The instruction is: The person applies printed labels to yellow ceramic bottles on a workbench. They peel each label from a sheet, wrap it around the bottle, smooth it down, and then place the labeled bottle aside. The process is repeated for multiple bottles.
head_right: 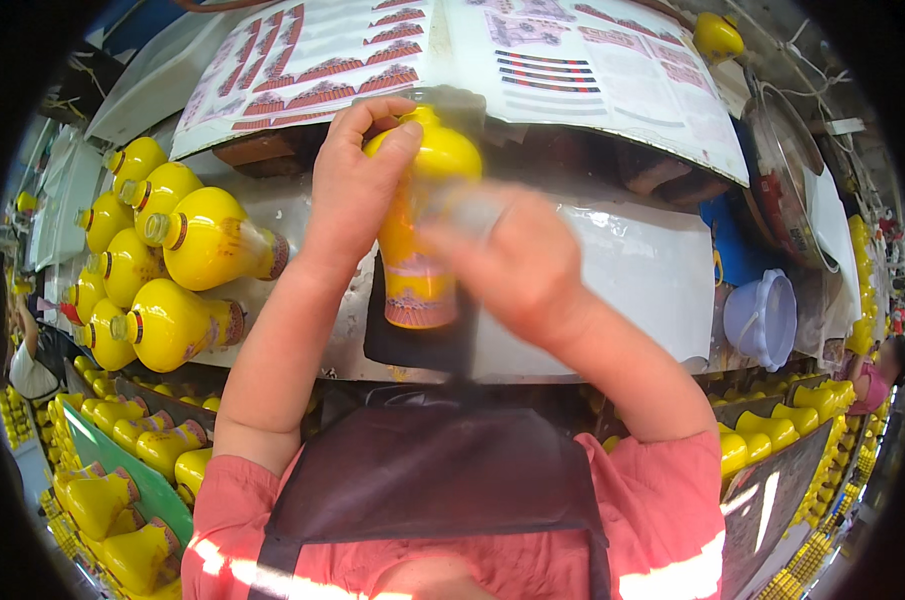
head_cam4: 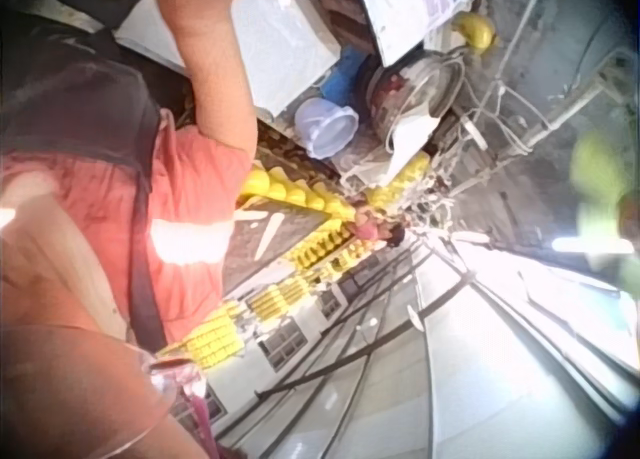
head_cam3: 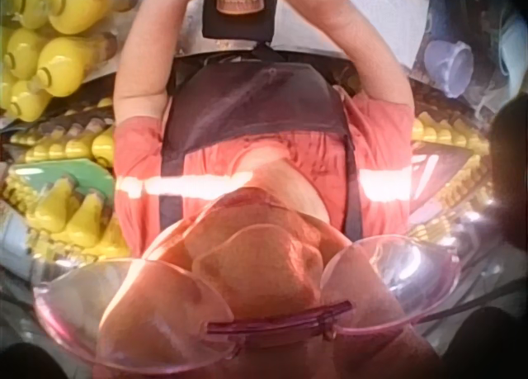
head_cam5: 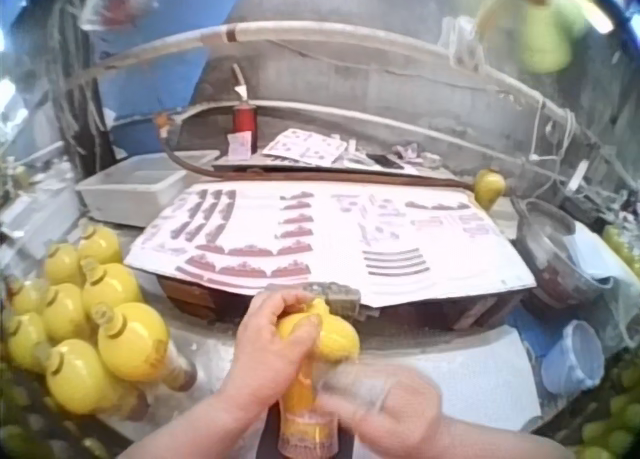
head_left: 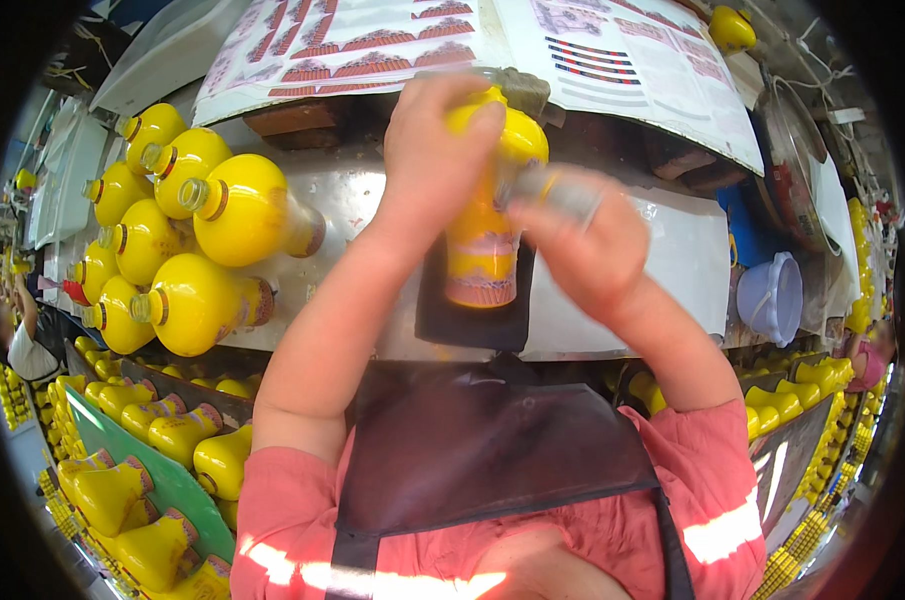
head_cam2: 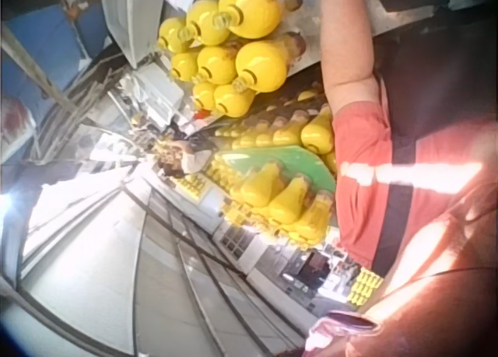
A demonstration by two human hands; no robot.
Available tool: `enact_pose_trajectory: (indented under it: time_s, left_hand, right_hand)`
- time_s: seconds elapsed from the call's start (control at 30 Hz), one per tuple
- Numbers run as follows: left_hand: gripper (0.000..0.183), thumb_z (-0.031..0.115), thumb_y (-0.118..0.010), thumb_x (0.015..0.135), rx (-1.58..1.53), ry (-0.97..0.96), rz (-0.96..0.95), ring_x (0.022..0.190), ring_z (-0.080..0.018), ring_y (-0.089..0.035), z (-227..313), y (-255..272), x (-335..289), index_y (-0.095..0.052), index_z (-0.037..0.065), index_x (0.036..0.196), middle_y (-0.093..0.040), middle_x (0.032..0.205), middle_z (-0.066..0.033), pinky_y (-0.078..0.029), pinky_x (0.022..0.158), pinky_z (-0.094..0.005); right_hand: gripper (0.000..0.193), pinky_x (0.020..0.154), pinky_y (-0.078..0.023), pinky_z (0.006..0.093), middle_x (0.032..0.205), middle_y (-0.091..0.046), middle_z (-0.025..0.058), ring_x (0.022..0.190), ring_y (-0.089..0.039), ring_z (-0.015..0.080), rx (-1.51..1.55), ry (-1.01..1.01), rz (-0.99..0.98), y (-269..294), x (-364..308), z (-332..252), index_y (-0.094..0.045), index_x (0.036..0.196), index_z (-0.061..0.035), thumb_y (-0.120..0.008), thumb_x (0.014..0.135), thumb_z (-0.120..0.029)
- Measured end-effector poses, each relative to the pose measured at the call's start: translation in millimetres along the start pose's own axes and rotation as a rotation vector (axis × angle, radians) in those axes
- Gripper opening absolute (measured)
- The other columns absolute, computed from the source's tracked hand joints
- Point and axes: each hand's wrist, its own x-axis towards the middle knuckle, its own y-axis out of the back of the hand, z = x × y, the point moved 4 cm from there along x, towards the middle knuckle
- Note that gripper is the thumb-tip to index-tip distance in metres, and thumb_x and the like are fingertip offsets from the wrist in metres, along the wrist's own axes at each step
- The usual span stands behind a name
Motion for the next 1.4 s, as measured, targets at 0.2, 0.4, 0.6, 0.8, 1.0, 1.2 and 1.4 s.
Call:
enact_pose_trajectory:
  time_s: [0.2,0.4,0.6,0.8,1.0,1.2,1.4]
  left_hand:
    - [0.023,0.017,-0.066,0.099,-0.109,0.034,-0.019,0.099,-0.0112,-0.061,-6.3,0.0,2.2,-0.07,0.0,0.113,-0.061,0.114,-0.0042,-0.051,0.089,-0.0275]
    - [0.023,0.017,-0.058,0.104,-0.257,0.122,-0.037,0.097,-0.0096,-0.063,-17.2,-0.4,2.0,-0.068,0.001,0.116,-0.067,0.109,-0.0044,-0.052,0.088,-0.0265]
    - [0.029,0.018,-0.057,0.102,-0.46,0.182,-0.058,0.104,-0.013,-0.063,-17.1,1.2,-3.9,-0.062,0.002,0.126,-0.065,0.115,-0.0069,-0.051,0.093,-0.0292]
    - [0.057,0.031,-0.072,0.08,-0.016,0.052,-0.059,0.117,-0.0356,-0.06,6.4,5.8,-11.1,-0.06,0.004,0.129,-0.058,0.126,-0.0185,-0.048,0.103,-0.0439]
    - [0.051,0.031,-0.072,0.079,0.071,0.067,-0.075,0.115,-0.0359,-0.061,11.7,7.7,-5.5,-0.064,0.003,0.121,-0.06,0.121,-0.0178,-0.049,0.102,-0.0439]
    - [0.034,0.028,-0.071,0.084,0.011,0.107,-0.027,0.111,-0.0333,-0.062,6.8,4.1,0.5,-0.071,0.002,0.107,-0.062,0.117,-0.0158,-0.049,0.1,-0.0411]
    - [0.021,0.018,-0.063,0.098,-0.075,0.119,0.002,0.097,-0.0167,-0.063,-8.6,0.4,1.0,-0.069,0.001,0.108,-0.065,0.106,-0.0082,-0.051,0.088,-0.0295]
  right_hand:
    - [0.037,0.072,-0.06,0.0313,0.097,-0.075,0.0121,0.084,-0.073,0.024,0.056,-0.006,-0.144,2.7,13.2,-16.7,-0.075,0.115,-0.0088,-0.075,0.079,0.0]
    - [0.029,0.072,-0.057,0.031,0.095,-0.075,0.0129,0.079,-0.073,0.0266,0.25,-0.501,0.17,19.0,46.3,45.6,-0.07,0.117,-0.0076,-0.077,0.089,-0.009]
    - [0.025,0.075,-0.058,0.0345,0.095,-0.075,0.0152,0.082,-0.074,0.0294,0.108,-0.43,-0.142,-1.8,79.8,56.3,-0.07,0.116,-0.0054,-0.072,0.092,-0.014]
    - [0.023,0.079,-0.059,0.0375,0.096,-0.076,0.0174,0.086,-0.074,0.0334,0.063,-0.459,-0.184,-10.0,75.5,71.3,-0.071,0.112,-0.005,-0.07,0.093,-0.017]
    - [0.023,0.079,-0.058,0.0348,0.093,-0.076,0.0145,0.084,-0.074,0.0284,0.261,-0.585,0.092,5.6,63.8,76.0,-0.072,0.111,-0.0058,-0.07,0.09,-0.016]
    - [0.027,0.08,-0.055,0.0255,0.104,-0.074,0.0061,0.087,-0.069,0.0103,0.438,-0.67,0.305,17.1,10.4,64.9,-0.072,0.116,-0.0027,-0.075,0.089,-0.004]
    - [0.024,0.074,-0.058,0.0357,0.098,-0.076,0.0084,0.082,-0.072,0.0247,0.371,-0.103,-0.067,-2.8,-13.7,-13.3,-0.076,0.109,-0.0119,-0.075,0.086,-0.005]
